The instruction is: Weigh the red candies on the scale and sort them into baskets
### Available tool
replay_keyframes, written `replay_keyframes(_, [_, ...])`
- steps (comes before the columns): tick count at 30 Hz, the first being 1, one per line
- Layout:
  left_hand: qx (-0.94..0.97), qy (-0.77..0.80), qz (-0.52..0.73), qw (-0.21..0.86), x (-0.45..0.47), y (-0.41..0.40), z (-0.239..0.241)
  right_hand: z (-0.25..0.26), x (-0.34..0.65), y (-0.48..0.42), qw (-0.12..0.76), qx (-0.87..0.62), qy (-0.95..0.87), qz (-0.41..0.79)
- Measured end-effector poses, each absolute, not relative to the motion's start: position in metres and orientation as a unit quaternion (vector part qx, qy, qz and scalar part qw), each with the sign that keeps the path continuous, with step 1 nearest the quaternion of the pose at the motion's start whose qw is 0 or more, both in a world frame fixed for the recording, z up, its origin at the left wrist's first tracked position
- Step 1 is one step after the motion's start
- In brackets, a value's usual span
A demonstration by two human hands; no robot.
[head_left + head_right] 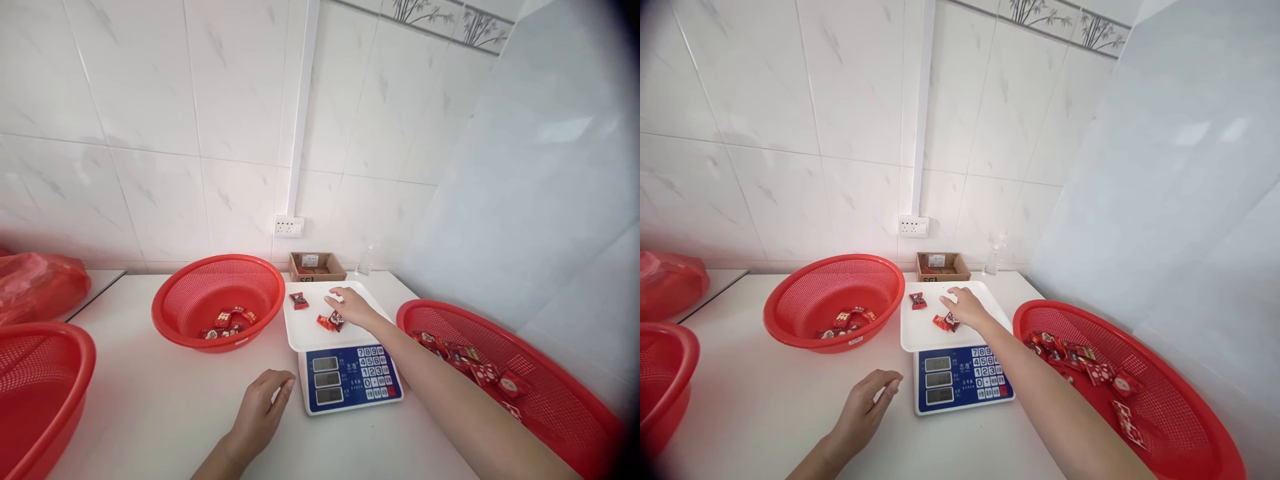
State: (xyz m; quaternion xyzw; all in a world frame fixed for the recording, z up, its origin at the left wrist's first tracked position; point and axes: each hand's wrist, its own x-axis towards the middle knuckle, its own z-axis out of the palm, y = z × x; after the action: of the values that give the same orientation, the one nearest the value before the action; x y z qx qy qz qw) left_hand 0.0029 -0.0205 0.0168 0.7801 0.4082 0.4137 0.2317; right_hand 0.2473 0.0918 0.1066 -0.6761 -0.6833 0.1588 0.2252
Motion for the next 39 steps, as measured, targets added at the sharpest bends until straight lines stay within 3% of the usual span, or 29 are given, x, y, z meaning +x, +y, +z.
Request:
replay_keyframes(9, [0.781, 0.405, 0.414, 0.235, 0.003, -0.021, 0.018, 0.091, 0.222, 0.096, 0.22, -0.633, -0.738, 0.08])
replay_keyframes(13, [0.781, 0.407, 0.409, 0.239, 0.003, -0.021, 0.017, 0.084, 0.203, 0.097, 0.147, -0.615, -0.773, 0.048])
replay_keyframes(18, [0.785, 0.411, 0.398, 0.238, 0.003, -0.02, 0.015, 0.083, 0.191, 0.094, 0.088, -0.579, -0.806, 0.089])
replay_keyframes(26, [0.795, 0.399, 0.391, 0.234, 0.005, -0.024, 0.018, 0.092, 0.218, 0.085, 0.162, -0.605, -0.777, 0.066])
replay_keyframes(31, [0.795, 0.401, 0.392, 0.233, 0.005, -0.023, 0.018, 0.084, 0.236, 0.082, 0.164, -0.65, -0.726, 0.154])
replay_keyframes(35, [0.79, 0.41, 0.389, 0.236, 0.002, -0.021, 0.016, 0.09, 0.256, 0.066, 0.23, -0.597, -0.745, 0.186])
replay_keyframes(39, [0.789, 0.411, 0.394, 0.23, 0.001, -0.02, 0.016, 0.103, 0.329, 0.051, 0.287, -0.658, -0.689, 0.101])
